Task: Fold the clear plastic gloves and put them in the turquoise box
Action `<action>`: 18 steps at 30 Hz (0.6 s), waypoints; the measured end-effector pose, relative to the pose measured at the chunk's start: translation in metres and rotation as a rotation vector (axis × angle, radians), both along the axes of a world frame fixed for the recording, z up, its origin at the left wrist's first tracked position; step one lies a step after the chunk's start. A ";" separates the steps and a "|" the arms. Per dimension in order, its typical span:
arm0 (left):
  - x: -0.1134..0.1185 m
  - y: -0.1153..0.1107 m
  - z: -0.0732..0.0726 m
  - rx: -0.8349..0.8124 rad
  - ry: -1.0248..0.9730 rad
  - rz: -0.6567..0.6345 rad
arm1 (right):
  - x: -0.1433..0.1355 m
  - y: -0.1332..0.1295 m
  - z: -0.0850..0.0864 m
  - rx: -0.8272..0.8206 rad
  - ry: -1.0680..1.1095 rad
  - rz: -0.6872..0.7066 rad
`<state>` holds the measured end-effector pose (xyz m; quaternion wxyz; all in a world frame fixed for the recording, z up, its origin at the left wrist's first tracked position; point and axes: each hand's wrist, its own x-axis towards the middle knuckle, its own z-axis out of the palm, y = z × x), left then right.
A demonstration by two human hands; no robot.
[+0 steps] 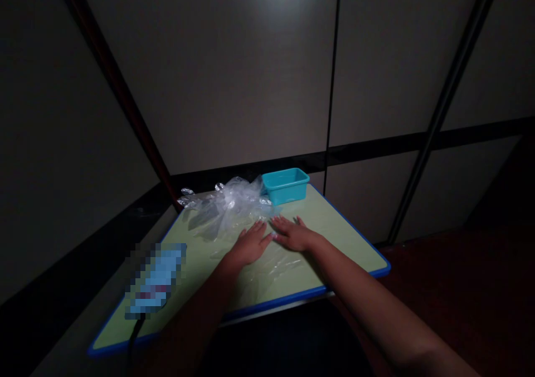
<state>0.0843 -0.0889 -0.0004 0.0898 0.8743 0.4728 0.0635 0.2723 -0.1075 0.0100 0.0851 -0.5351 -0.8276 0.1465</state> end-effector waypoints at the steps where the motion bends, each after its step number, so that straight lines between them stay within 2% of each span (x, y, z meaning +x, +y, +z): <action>1: -0.002 0.002 -0.004 0.003 0.013 -0.001 | -0.001 -0.001 0.001 -0.035 -0.031 0.024; 5: -0.009 0.004 -0.012 0.012 0.040 0.003 | 0.000 -0.003 0.004 -0.101 -0.102 0.045; 9: -0.015 0.003 -0.005 -0.061 0.055 0.019 | 0.003 -0.001 0.003 -0.121 -0.119 0.044; 13: -0.029 0.008 0.000 -0.123 0.035 0.100 | 0.007 0.002 0.001 -0.155 -0.120 0.046; 18: -0.037 0.012 -0.004 -0.055 0.006 0.191 | 0.010 0.004 -0.001 -0.167 -0.078 0.046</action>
